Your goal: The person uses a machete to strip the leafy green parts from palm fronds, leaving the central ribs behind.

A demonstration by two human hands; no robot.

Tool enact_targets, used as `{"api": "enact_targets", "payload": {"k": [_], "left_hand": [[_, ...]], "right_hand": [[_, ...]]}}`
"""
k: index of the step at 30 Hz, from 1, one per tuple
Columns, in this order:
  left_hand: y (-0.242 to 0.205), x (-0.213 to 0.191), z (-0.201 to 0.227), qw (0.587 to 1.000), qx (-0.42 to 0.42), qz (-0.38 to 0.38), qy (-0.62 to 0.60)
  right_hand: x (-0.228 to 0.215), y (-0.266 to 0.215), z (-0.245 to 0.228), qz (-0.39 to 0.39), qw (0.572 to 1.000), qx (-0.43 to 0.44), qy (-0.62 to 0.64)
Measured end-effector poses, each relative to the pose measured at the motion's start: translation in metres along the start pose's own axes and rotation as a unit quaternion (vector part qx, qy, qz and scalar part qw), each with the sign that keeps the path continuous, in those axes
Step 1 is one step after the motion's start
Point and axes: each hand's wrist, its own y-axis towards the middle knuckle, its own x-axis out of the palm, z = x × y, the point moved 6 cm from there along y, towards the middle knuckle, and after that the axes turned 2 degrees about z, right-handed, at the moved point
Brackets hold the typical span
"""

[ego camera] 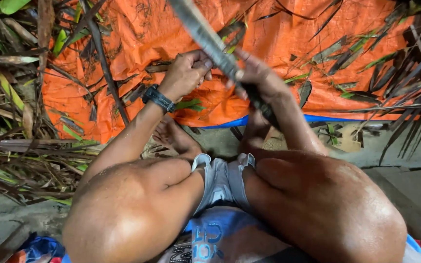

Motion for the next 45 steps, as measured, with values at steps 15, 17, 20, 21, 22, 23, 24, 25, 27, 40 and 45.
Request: {"api": "enact_targets", "payload": {"k": [15, 17, 20, 21, 22, 23, 24, 25, 27, 40, 45], "left_hand": [[-0.008, -0.002, 0.006, 0.991, 0.021, -0.027, -0.129], [-0.009, -0.002, 0.006, 0.993, 0.019, -0.006, -0.116], [-0.005, -0.005, -0.002, 0.996, 0.015, 0.022, -0.084], [-0.002, -0.007, -0.006, 0.997, 0.011, 0.036, -0.068], [0.000, -0.009, -0.015, 0.998, 0.013, 0.029, -0.062], [0.002, -0.014, -0.024, 0.998, 0.020, 0.044, -0.028], [0.003, -0.018, -0.035, 0.998, 0.024, 0.060, 0.004], [0.001, -0.014, -0.025, 0.998, 0.025, 0.054, 0.007], [-0.007, -0.012, -0.003, 0.996, 0.049, 0.058, -0.037], [-0.021, -0.006, 0.024, 0.992, 0.099, 0.028, -0.067], [-0.004, -0.004, 0.004, 0.985, 0.083, 0.079, -0.129]], "right_hand": [[0.003, -0.018, -0.013, 0.020, 0.999, -0.034, -0.014], [-0.001, -0.008, 0.005, -0.032, 0.998, -0.014, -0.043], [0.000, 0.000, 0.014, -0.095, 0.993, 0.001, -0.066], [0.000, 0.001, 0.014, -0.111, 0.992, 0.003, -0.063], [0.005, 0.000, 0.010, -0.107, 0.992, -0.005, -0.060], [0.010, -0.001, 0.007, -0.103, 0.992, -0.009, -0.068], [0.014, -0.004, 0.005, -0.098, 0.992, -0.010, -0.076], [0.008, -0.003, 0.005, -0.093, 0.993, -0.015, -0.073], [-0.002, 0.003, 0.004, -0.092, 0.993, -0.027, -0.073], [-0.042, 0.004, -0.031, -0.007, 0.995, -0.094, -0.032], [-0.035, 0.018, 0.017, -0.062, 0.990, -0.110, -0.059]]}}
